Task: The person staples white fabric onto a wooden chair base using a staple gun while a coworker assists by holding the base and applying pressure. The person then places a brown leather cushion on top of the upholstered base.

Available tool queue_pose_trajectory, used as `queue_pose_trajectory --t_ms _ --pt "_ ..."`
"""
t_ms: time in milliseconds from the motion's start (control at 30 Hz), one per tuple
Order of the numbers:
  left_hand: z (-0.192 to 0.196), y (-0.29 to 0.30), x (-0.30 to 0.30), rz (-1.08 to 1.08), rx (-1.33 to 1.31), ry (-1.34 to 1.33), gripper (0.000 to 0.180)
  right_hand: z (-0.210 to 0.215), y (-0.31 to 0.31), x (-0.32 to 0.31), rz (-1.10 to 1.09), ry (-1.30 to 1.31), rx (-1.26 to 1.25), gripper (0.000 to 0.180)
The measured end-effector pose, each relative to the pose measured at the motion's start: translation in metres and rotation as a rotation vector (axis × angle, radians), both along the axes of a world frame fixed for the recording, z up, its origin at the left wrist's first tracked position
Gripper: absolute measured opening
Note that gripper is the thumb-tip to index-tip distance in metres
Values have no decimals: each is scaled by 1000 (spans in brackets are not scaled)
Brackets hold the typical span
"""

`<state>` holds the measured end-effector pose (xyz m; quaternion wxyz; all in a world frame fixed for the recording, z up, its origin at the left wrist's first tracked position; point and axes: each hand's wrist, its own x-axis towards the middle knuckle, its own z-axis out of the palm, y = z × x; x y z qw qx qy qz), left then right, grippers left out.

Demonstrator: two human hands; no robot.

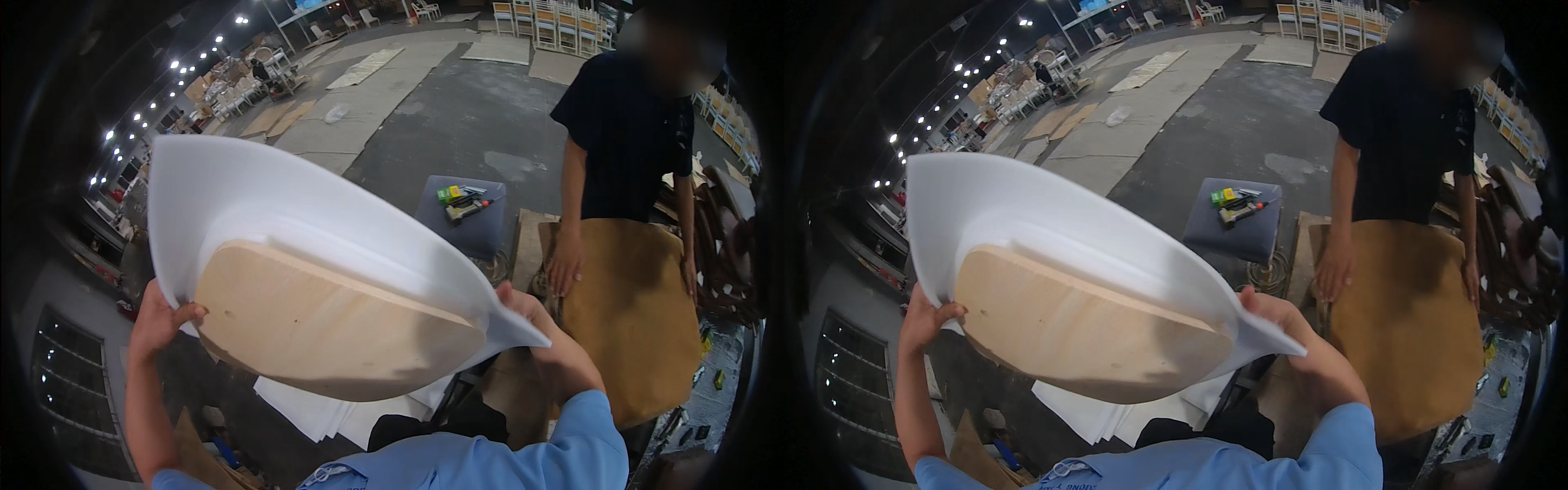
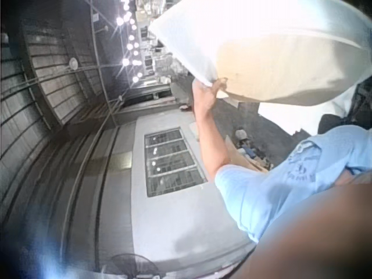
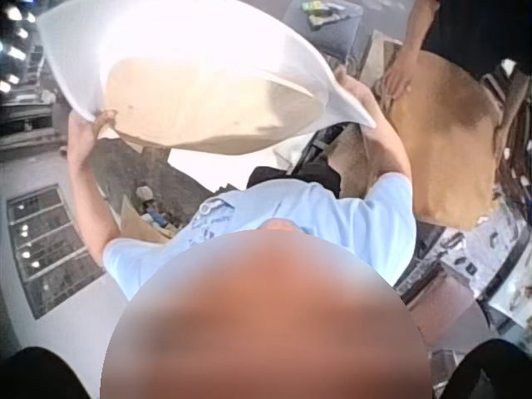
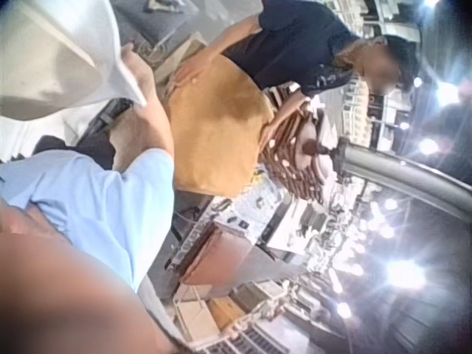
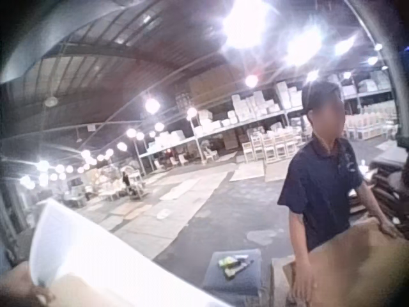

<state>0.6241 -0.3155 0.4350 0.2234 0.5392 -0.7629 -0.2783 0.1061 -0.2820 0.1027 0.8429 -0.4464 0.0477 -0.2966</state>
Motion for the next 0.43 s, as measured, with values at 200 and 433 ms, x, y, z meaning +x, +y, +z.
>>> queue_pose_trajectory --t_ms 200,433 --pt "-3 -13 -58 -126 -83 -69 52 79 111 -2 -552 587 -537 67" --pt "40 -61 -69 -207 -358 32 67 143 180 40 -861 546 -318 42"
